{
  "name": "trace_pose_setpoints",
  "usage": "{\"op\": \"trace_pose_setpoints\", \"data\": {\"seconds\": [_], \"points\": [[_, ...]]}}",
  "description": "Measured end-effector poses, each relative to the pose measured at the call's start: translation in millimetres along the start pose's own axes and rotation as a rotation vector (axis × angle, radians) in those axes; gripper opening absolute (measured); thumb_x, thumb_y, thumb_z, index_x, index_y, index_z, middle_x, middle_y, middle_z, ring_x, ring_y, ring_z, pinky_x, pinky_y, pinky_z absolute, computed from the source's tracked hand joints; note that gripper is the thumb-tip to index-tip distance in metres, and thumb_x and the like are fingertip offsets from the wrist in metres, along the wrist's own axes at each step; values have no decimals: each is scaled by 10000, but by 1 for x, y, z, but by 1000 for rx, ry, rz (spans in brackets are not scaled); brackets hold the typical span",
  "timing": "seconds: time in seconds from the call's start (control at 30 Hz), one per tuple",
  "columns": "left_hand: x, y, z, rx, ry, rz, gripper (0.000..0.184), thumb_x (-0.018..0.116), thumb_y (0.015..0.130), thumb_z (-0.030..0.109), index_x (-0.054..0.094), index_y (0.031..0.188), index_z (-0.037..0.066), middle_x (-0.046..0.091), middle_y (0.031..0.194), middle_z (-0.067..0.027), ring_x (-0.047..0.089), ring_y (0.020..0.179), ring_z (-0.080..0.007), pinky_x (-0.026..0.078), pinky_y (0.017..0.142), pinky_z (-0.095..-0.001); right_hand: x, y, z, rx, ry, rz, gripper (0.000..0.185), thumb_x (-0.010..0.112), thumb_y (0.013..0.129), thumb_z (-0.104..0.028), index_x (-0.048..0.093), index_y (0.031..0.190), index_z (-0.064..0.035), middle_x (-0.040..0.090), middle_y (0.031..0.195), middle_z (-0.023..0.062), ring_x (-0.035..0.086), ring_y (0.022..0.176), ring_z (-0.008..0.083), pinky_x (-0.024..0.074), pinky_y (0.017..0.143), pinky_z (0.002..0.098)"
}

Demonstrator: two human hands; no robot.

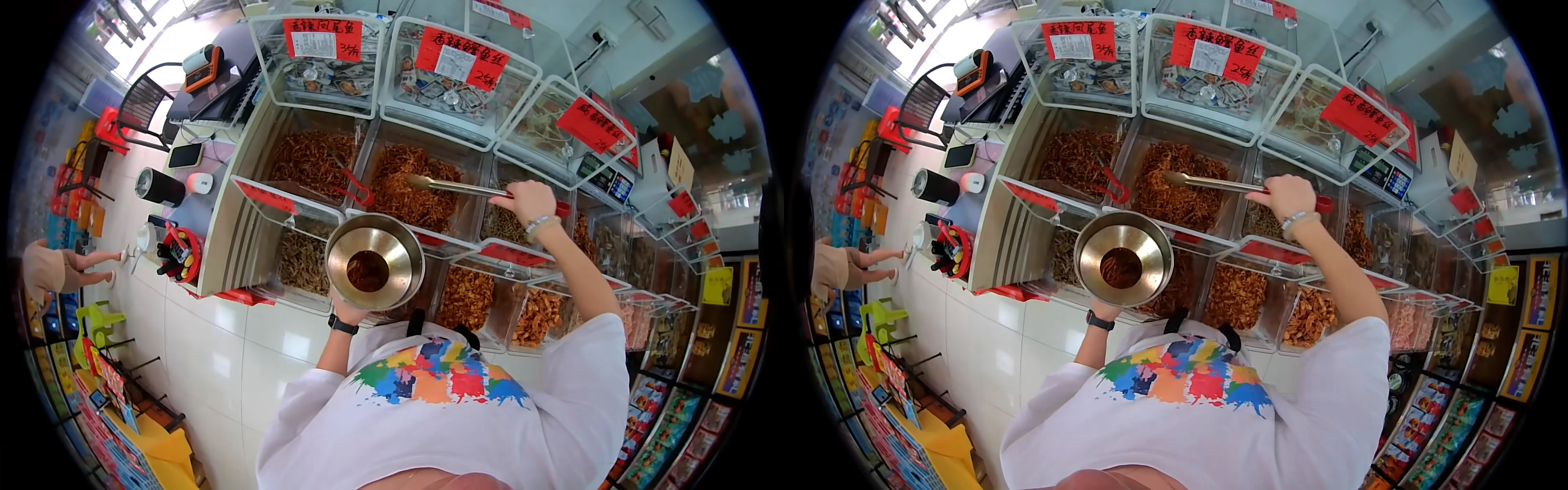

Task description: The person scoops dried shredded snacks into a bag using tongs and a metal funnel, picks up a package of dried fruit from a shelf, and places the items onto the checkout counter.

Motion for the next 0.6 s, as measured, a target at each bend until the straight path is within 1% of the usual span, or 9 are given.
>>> {"op": "trace_pose_setpoints", "data": {"seconds": [0.07,0.13,0.17,0.23,0.3,0.37,0.43,0.5,0.6], "points": [[-1,4,26,30,11,5,635,829,622,168,561,1177,16,631,1156,-123,614,1057,-228,514,859,-361,-32,-21,7,3,23,50,598,557,776,-661,650,669,-80,588,589,127,613,635,328,474,575,424],[-1,10,42,89,34,33,558,836,576,213,624,1057,26,673,1008,-122,637,987,-247,505,819,-357,-73,-45,11,23,87,180,564,603,775,-617,615,645,-68,569,575,126,586,608,332,443,553,432],[-3,14,40,92,38,36,558,836,576,213,624,1057,26,673,1008,-122,637,987,-247,505,819,-357,-88,-56,9,21,90,184,564,603,775,-617,615,645,-68,569,575,126,586,608,332,443,553,432],[3,19,42,190,200,-48,603,845,622,143,558,1132,-2,634,1116,-133,631,998,-207,509,854,-344,-116,-78,10,51,171,218,572,602,774,-624,622,661,-64,559,565,126,585,598,328,441,553,409],[2,23,57,214,199,0,605,838,619,135,555,1134,-8,658,1053,-132,642,967,-217,510,837,-344,-136,-98,2,24,237,230,542,634,768,-593,609,656,-64,546,557,125,572,578,326,425,535,399],[1,27,55,178,130,17,564,823,596,208,600,1077,13,655,1034,-138,638,941,-278,499,814,-360,-147,-114,-15,-59,349,208,529,658,755,-574,593,651,-60,542,560,125,561,562,330,413,519,395],[2,23,62,197,112,17,615,833,588,214,576,1104,-1,649,1050,-142,638,946,-270,499,823,-356,-158,-124,-29,-93,316,222,543,655,742,-589,573,627,-65,547,562,117,565,561,328,422,512,398],[3,17,89,265,20,7,644,840,585,205,559,1126,-4,649,1056,-141,637,953,-259,498,832,-356,-167,-132,-51,-236,129,219,561,642,717,-623,564,613,-78,550,564,111,575,569,324,438,520,399],[11,9,118,278,-42,-58,677,853,589,217,550,1153,0,637,1089,-139,630,983,-254,497,843,-359,-185,-141,-73,-309,18,200,499,644,722,-573,558,614,-93,574,585,85,602,596,292,461,539,382]]}}
Point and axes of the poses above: each hand's wrist, its own y-axis towards the middle knuckle, its own x-axis out of the palm, z = x × y, the point moved 9 cm from there along y, towards the middle knuckle
